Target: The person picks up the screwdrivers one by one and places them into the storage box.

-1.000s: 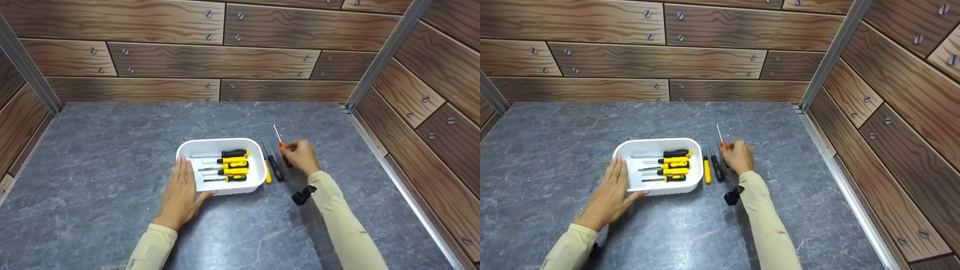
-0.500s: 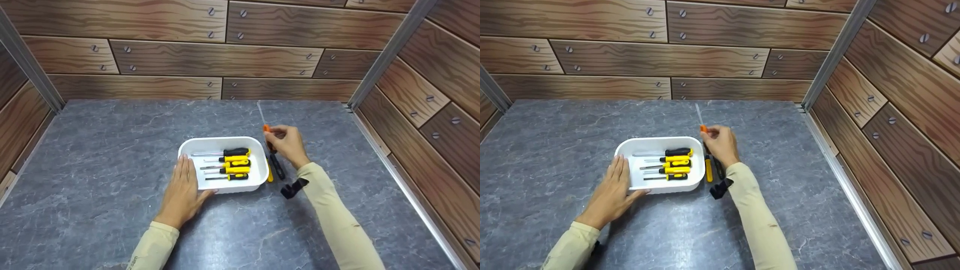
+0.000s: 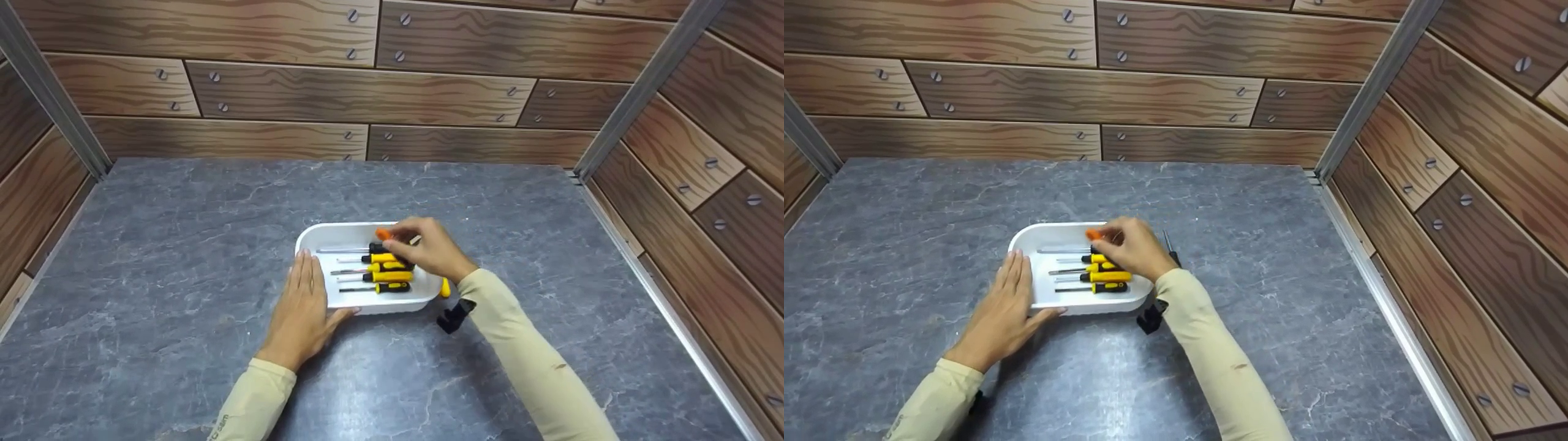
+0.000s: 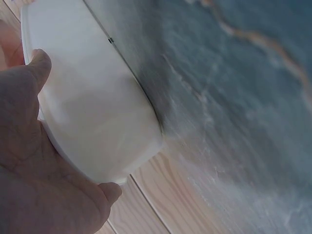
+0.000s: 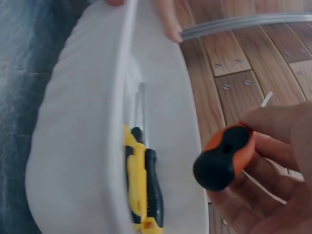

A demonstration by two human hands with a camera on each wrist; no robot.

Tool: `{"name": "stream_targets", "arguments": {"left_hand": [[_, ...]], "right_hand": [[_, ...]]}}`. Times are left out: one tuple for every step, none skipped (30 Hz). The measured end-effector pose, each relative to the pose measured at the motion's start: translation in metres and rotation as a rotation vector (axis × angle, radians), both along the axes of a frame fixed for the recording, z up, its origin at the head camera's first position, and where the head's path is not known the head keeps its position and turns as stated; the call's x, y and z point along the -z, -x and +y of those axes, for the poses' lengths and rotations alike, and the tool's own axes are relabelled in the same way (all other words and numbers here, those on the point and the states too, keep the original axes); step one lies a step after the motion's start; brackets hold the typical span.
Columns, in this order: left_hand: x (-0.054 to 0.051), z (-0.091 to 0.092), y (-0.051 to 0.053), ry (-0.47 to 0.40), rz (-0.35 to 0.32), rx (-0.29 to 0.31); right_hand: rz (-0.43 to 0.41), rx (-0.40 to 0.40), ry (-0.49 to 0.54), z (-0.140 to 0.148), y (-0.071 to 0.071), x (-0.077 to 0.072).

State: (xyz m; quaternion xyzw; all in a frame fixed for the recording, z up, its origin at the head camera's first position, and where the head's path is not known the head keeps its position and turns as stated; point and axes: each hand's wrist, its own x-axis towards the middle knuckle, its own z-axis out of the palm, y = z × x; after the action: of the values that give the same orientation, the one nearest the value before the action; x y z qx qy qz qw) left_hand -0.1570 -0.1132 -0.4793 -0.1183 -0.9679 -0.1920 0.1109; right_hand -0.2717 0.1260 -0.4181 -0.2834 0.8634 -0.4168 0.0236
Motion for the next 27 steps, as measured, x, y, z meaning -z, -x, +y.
{"name": "stream_targets", "arguments": {"left_hand": [[0.000,0.000,0.000,0.002,0.002,0.000],[0.000,0.000,0.000,0.001,0.005,-0.001],[0.000,0.000,0.000,0.004,0.007,0.000],[0.000,0.000,0.000,0.005,0.009,0.002],[0.000,0.000,0.000,0.010,0.010,0.003],[0.000,0.000,0.000,0.010,0.013,0.005],[0.000,0.000,0.000,0.015,0.012,0.004],[0.000,0.000,0.000,0.013,0.014,0.004],[0.000,-0.001,0.000,0.015,0.012,0.003],[0.001,-0.001,0.000,0.014,0.010,0.002],[0.001,-0.001,0.000,0.016,0.008,0.001],[0.001,-0.001,0.000,0.013,0.005,0.001],[0.000,-0.001,0.000,0.012,0.002,0.002],[0.001,-0.001,0.000,0.008,-0.002,0.003],[0.000,-0.001,0.000,0.009,-0.005,0.003],[0.000,-0.001,0.000,0.011,-0.007,0.003],[0.000,-0.001,0.000,0.009,-0.008,0.004],[0.000,-0.001,0.000,0.007,-0.010,0.004],[-0.001,-0.001,0.000,0.007,-0.011,0.004],[-0.001,-0.001,0.000,0.012,-0.014,0.002],[-0.001,-0.001,0.000,0.010,-0.013,0.002],[-0.001,-0.001,0.000,0.007,-0.012,0.002],[-0.001,-0.001,0.000,0.002,-0.011,0.004],[0.000,-0.001,0.000,0.004,-0.010,0.002],[0.000,-0.001,0.000,0.002,-0.006,0.004],[0.000,-0.001,0.000,-0.004,0.001,0.005],[0.001,-0.001,0.000,-0.010,0.010,0.007]], "right_hand": [[-0.007,-0.032,-0.022,-0.002,0.000,0.002],[-0.004,-0.064,-0.045,-0.004,-0.001,0.003],[-0.005,-0.096,-0.068,-0.006,-0.001,0.005],[-0.009,-0.126,-0.090,-0.008,-0.001,0.006],[-0.005,-0.155,-0.114,-0.010,-0.002,0.008],[-0.005,-0.177,-0.139,-0.011,-0.003,0.009],[-0.005,-0.197,-0.165,-0.012,-0.003,0.010],[-0.005,-0.213,-0.191,-0.013,-0.004,0.011],[-0.006,-0.221,-0.215,-0.014,-0.004,0.012],[-0.005,-0.228,-0.237,-0.014,-0.005,0.013],[-0.010,-0.231,-0.255,-0.015,-0.006,0.014],[-0.016,-0.233,-0.271,-0.015,-0.006,0.014],[-0.015,-0.239,-0.285,-0.014,-0.007,0.015],[-0.015,-0.248,-0.294,-0.014,-0.007,0.016],[-0.013,-0.260,-0.300,-0.014,-0.007,0.017],[-0.014,-0.273,-0.306,-0.013,-0.007,0.018],[-0.016,-0.285,-0.313,-0.013,-0.007,0.018],[-0.015,-0.298,-0.321,-0.012,-0.007,0.019],[-0.015,-0.314,-0.327,-0.012,-0.007,0.019],[-0.024,-0.325,-0.331,-0.012,-0.008,0.019],[-0.036,-0.336,-0.335,-0.011,-0.008,0.020],[-0.051,-0.345,-0.340,-0.011,-0.008,0.020],[-0.062,-0.354,-0.344,-0.011,-0.009,0.021],[-0.069,-0.362,-0.348,-0.011,-0.009,0.021],[-0.074,-0.368,-0.352,-0.011,-0.010,0.021],[-0.081,-0.369,-0.358,-0.012,-0.010,0.022],[-0.080,-0.371,-0.364,-0.012,-0.010,0.023]]}}
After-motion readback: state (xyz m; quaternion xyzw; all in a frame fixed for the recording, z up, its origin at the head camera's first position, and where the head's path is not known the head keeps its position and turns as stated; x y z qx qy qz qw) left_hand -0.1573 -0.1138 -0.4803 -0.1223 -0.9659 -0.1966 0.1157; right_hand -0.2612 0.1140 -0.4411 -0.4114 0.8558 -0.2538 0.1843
